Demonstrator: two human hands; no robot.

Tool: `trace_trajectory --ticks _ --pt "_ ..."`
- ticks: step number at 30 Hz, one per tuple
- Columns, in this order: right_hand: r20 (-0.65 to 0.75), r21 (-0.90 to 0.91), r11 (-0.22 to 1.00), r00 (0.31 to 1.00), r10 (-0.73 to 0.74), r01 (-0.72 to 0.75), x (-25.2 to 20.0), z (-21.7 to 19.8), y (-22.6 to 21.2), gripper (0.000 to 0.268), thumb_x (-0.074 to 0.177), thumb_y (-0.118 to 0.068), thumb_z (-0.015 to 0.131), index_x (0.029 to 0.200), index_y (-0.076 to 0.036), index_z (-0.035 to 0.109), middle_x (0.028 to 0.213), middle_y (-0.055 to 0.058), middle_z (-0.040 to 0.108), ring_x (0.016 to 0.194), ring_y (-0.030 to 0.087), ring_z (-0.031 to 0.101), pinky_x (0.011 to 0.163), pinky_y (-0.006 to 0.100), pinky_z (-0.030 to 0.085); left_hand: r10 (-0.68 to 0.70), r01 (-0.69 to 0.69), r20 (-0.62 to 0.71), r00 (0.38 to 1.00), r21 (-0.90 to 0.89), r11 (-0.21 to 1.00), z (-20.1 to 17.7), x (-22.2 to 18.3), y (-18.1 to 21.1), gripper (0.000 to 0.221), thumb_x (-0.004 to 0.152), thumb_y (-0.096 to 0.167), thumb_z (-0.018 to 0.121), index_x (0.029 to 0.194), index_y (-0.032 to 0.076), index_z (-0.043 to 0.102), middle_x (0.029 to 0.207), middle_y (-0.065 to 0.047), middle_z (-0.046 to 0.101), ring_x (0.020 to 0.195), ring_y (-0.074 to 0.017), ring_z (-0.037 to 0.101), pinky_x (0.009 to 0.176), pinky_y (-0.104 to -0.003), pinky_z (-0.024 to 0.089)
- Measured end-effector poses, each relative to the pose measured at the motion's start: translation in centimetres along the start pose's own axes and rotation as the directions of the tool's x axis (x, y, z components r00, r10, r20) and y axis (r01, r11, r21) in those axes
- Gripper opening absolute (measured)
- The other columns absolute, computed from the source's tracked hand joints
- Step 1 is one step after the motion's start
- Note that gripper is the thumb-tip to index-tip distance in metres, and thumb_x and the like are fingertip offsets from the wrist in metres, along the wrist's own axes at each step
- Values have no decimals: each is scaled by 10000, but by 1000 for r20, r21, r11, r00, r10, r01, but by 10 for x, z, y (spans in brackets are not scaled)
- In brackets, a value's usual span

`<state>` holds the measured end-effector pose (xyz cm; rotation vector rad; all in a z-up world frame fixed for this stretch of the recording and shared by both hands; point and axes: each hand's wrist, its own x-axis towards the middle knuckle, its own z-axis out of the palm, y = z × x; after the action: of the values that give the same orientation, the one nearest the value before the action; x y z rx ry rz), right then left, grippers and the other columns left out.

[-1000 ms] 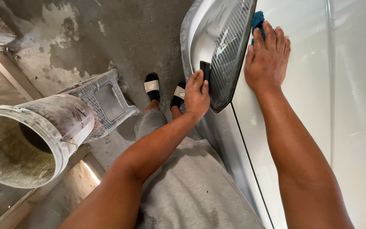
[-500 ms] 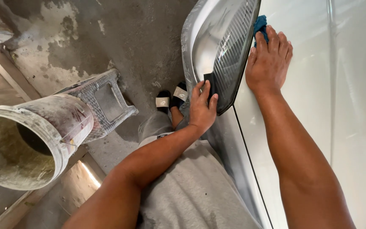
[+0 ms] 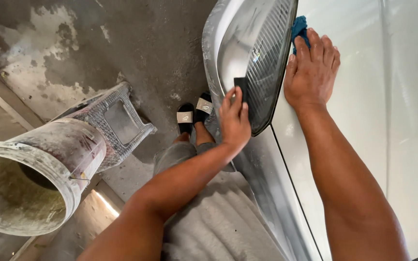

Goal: The person scrubs the surface of a car's headlight with a black sponge and a blue cloth. They repeatedly dip the sponge and cloth into a bucket of water to rinse them before continuing to scrub the headlight and the surrounding painted area.

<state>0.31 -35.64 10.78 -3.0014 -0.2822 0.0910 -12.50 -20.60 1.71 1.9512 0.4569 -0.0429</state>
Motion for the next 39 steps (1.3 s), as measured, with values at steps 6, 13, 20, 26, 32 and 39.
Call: trace_trajectory --ticks 6,13,20,26,32,39 --pt "5 8 1000 1000 16 -16 -1 2 1 393 1139 -227 537 1500 -76 575 1633 109 431 1495 389 321 1244 560 201 -364 393 149 919 -279 877 17 95 -44 438 1057 110 512 1495 121 519 1397 -140 618 1236 -315 670 1090 -376 531" --pt "-4 9 1000 1000 9 -9 2 -1 -1 359 1131 -210 543 1454 -53 567 1649 114 423 1506 394 323 1253 573 194 -178 180 38 983 -41 983 5 56 -23 488 1031 59 562 1515 108 536 1499 -144 585 1365 -301 563 1166 -467 382" --pt "0 10 1000 1000 11 -11 0 -1 -1 402 1123 -215 547 1495 -65 566 1633 124 438 1491 401 330 1236 583 205 13 -16 130 991 29 999 4 91 -51 557 988 35 553 1534 140 513 1546 -116 555 1403 -278 511 1216 -428 390" --pt "0 10 1000 1000 1 -1 -4 -2 -1 408 1111 -217 558 1491 -68 568 1625 130 437 1486 405 337 1230 584 209 10 -14 67 998 54 998 17 109 -58 468 995 34 568 1455 116 600 1483 -134 614 1386 -279 566 1196 -397 429" --pt "3 27 1000 1000 8 -8 -2 -2 -3 403 1104 -217 548 1478 -70 571 1618 129 442 1473 402 338 1227 583 213 185 -195 149 971 57 979 -20 62 -8 552 950 -4 550 1491 104 544 1527 -155 551 1342 -328 516 1159 -446 369" --pt "0 8 1000 1000 -2 2 0 1 1 398 1128 -218 537 1494 -63 560 1629 135 438 1484 399 328 1230 587 217 -192 181 119 974 101 978 32 167 -71 476 1006 87 522 1453 221 617 1454 -80 660 1244 -262 690 1129 -370 517"
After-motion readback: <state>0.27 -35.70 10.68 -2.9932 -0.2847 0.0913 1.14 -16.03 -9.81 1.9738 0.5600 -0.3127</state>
